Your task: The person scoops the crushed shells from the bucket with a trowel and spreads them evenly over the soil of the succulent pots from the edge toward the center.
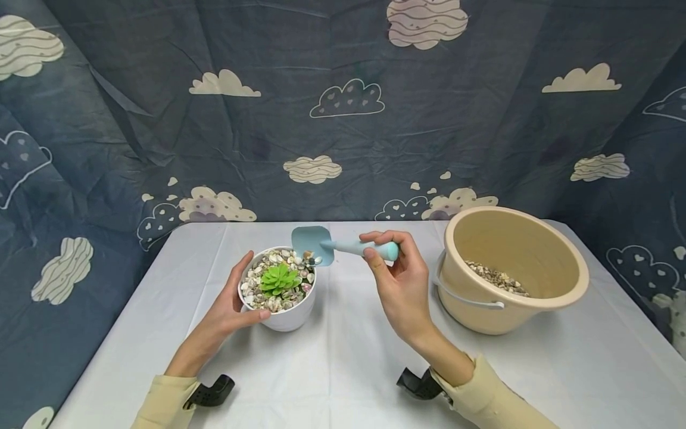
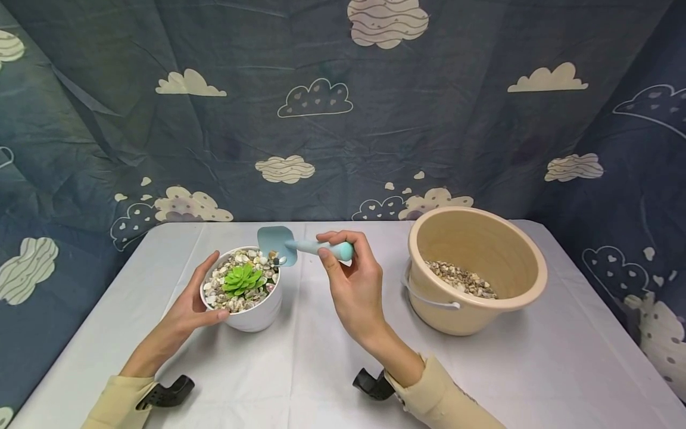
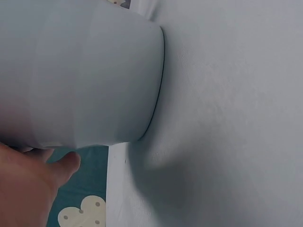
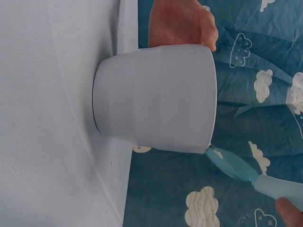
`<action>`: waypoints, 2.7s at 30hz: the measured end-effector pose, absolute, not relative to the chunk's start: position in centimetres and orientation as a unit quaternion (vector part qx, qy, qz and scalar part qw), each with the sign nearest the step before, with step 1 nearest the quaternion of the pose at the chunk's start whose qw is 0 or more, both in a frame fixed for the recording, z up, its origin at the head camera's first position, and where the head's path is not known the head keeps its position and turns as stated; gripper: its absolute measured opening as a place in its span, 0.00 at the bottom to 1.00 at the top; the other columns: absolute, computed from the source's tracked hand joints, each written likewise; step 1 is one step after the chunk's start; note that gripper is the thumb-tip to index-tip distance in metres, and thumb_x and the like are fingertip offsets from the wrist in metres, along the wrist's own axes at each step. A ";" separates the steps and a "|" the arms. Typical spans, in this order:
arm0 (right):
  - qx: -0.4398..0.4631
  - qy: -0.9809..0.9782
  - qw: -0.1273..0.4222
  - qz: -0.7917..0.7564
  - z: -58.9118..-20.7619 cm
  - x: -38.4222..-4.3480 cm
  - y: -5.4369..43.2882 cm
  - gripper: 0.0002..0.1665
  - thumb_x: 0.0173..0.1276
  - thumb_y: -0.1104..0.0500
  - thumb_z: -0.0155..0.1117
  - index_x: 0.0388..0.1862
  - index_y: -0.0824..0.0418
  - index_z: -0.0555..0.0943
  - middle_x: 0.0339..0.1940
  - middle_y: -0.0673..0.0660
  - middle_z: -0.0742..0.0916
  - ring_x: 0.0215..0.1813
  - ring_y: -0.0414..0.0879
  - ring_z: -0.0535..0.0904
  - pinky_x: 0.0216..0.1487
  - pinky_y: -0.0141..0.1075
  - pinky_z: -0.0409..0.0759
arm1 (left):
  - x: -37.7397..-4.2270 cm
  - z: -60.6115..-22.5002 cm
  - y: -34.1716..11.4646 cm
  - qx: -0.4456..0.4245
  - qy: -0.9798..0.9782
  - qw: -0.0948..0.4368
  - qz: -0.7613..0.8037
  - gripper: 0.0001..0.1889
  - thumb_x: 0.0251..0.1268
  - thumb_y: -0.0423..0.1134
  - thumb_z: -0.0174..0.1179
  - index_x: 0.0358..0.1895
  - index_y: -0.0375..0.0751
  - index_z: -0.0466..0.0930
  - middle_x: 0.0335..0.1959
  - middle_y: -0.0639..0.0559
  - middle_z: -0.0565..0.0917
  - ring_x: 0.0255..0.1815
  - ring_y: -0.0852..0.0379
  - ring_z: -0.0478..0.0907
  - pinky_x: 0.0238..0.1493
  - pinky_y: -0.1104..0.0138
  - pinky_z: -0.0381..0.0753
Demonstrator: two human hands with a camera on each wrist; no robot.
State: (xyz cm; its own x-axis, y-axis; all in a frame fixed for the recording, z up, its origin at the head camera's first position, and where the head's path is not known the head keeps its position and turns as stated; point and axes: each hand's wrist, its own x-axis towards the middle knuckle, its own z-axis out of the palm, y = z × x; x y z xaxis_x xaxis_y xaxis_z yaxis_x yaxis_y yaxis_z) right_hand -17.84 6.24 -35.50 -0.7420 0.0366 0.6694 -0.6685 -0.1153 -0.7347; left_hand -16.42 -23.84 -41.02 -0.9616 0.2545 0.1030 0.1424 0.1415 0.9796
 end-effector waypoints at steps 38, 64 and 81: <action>0.294 -0.607 0.251 0.694 -36.3 -18.0 5.1 0.10 0.67 0.76 0.59 0.44 0.73 0.71 0.51 0.65 0.82 0.56 0.60 0.78 0.53 0.36 0.78 | -16.6 -41.5 -23.4 0.120 0.765 0.004 0.633 0.55 0.52 0.34 0.71 0.80 0.56 0.42 0.79 0.45 0.42 0.76 0.39 0.46 0.71 0.39 0.41; 0.276 -0.587 0.280 0.707 -36.6 -18.3 6.0 0.11 0.65 0.79 0.59 0.45 0.75 0.71 0.51 0.67 0.82 0.55 0.60 0.78 0.53 0.37 0.79 | -16.0 -41.2 -22.6 0.062 0.805 -0.013 0.590 0.60 0.48 0.40 0.75 0.80 0.61 0.40 0.79 0.48 0.43 0.77 0.43 0.41 0.70 0.37 0.41; 0.203 -0.521 0.224 0.798 -36.5 -19.2 7.4 0.10 0.71 0.72 0.58 0.47 0.71 0.70 0.52 0.70 0.81 0.53 0.56 0.81 0.56 0.48 0.77 | -15.5 -41.6 -22.5 0.053 0.796 -0.032 0.602 0.61 0.49 0.36 0.75 0.80 0.52 0.36 0.79 0.43 0.44 0.76 0.38 0.46 0.71 0.40 0.45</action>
State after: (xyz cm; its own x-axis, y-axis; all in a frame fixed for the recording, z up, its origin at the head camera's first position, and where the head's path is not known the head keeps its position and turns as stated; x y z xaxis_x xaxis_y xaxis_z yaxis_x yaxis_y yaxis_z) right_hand -19.25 7.36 -36.50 -0.8177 0.1464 0.5568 -0.5687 -0.3563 -0.7414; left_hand -15.51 -22.52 -41.61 -0.9923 0.0459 0.1147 0.1229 0.2689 0.9553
